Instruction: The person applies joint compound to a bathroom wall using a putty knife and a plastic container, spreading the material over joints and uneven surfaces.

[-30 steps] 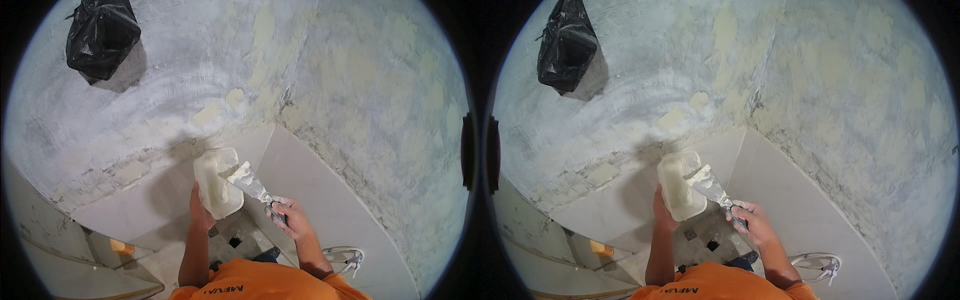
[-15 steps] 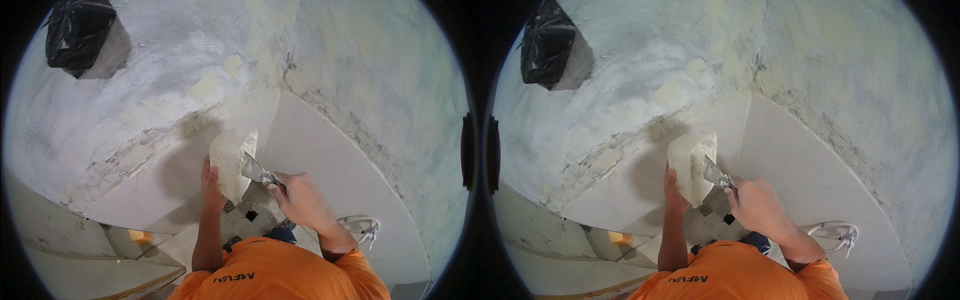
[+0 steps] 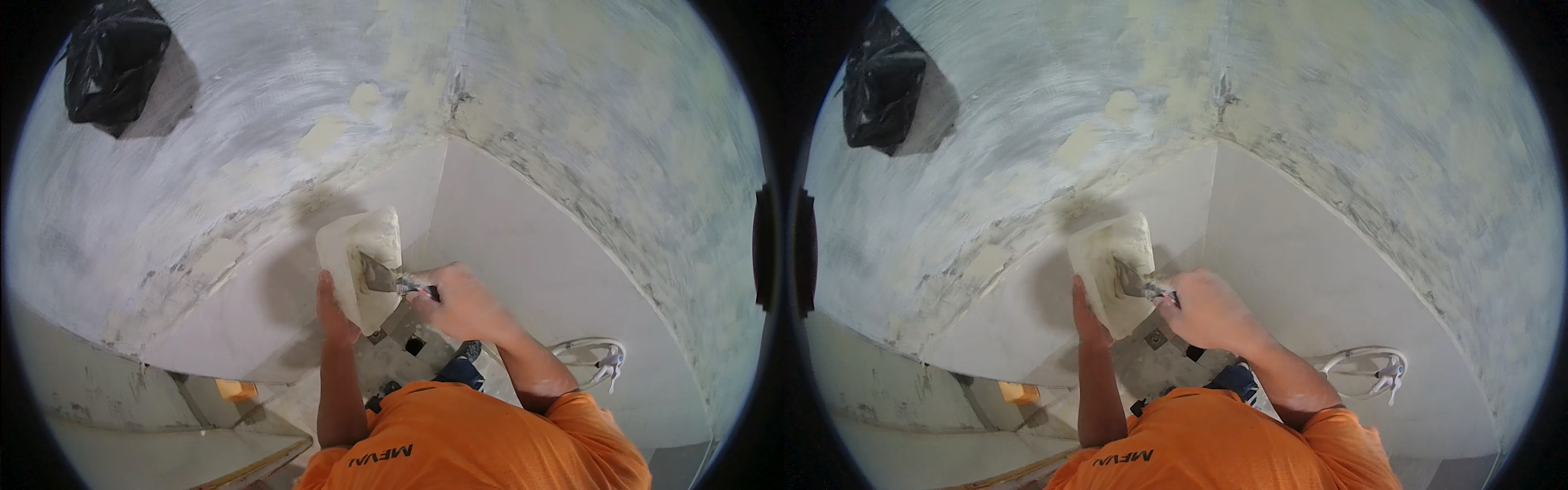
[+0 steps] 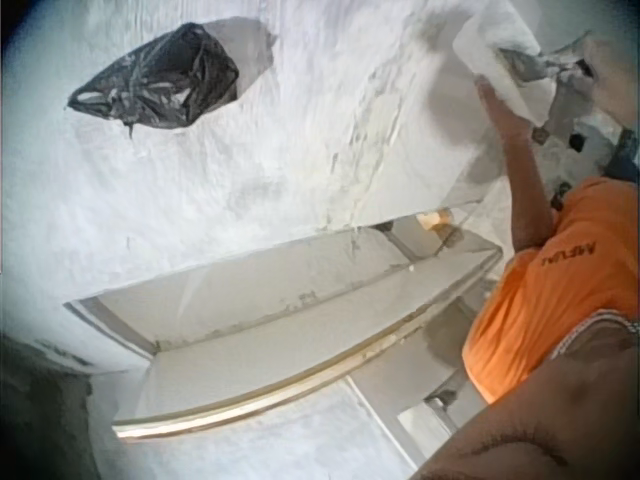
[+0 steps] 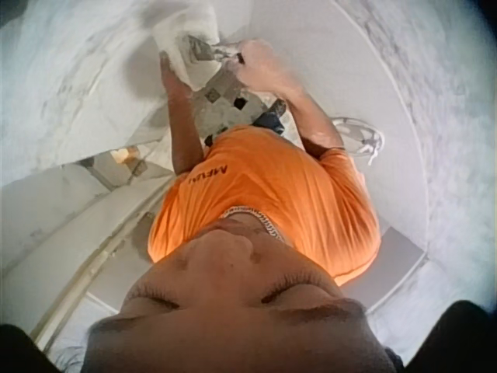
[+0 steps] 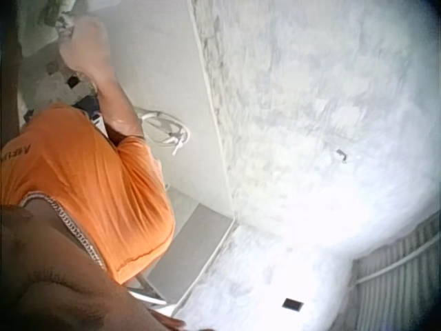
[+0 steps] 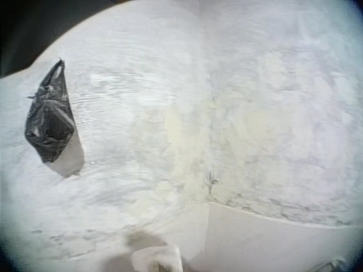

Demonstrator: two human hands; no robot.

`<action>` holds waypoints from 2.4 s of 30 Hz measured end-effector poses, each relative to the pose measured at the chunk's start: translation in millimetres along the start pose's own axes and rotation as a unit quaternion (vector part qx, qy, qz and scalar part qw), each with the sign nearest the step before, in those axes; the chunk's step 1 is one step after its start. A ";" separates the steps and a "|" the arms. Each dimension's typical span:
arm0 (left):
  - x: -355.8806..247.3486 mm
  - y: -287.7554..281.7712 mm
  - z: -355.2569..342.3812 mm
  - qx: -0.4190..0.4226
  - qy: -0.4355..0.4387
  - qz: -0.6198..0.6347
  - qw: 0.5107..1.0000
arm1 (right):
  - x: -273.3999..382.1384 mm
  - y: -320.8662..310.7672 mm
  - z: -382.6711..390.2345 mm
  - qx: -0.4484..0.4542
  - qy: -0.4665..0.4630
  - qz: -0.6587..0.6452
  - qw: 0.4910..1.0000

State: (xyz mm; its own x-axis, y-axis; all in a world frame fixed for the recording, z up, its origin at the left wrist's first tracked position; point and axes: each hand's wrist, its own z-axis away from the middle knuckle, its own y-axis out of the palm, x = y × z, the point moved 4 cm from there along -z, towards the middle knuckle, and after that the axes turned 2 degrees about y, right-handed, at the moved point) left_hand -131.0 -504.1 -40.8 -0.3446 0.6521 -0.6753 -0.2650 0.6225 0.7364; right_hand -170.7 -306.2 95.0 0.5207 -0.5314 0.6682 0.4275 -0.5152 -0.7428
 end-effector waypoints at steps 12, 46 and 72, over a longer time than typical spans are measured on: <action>-14.2 -1.5 2.5 -0.022 -0.034 0.108 0.993 | -42.1 8.3 19.5 -0.068 0.037 -0.252 0.965; 25.8 42.5 -10.2 -0.030 0.060 -0.226 0.972 | -79.0 4.7 27.4 0.038 0.116 -0.598 0.792; -75.7 120.3 -35.0 0.020 0.077 0.076 0.994 | -18.9 -194.8 -156.6 -0.232 -0.106 -0.372 0.892</action>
State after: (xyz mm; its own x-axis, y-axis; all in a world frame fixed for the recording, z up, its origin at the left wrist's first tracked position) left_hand -168.3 -493.7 100.3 -0.5128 0.6674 -0.5400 -0.1644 0.5411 0.8248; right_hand -379.6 -301.1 233.5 0.3694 0.1875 0.9102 0.3859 -0.9219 0.0333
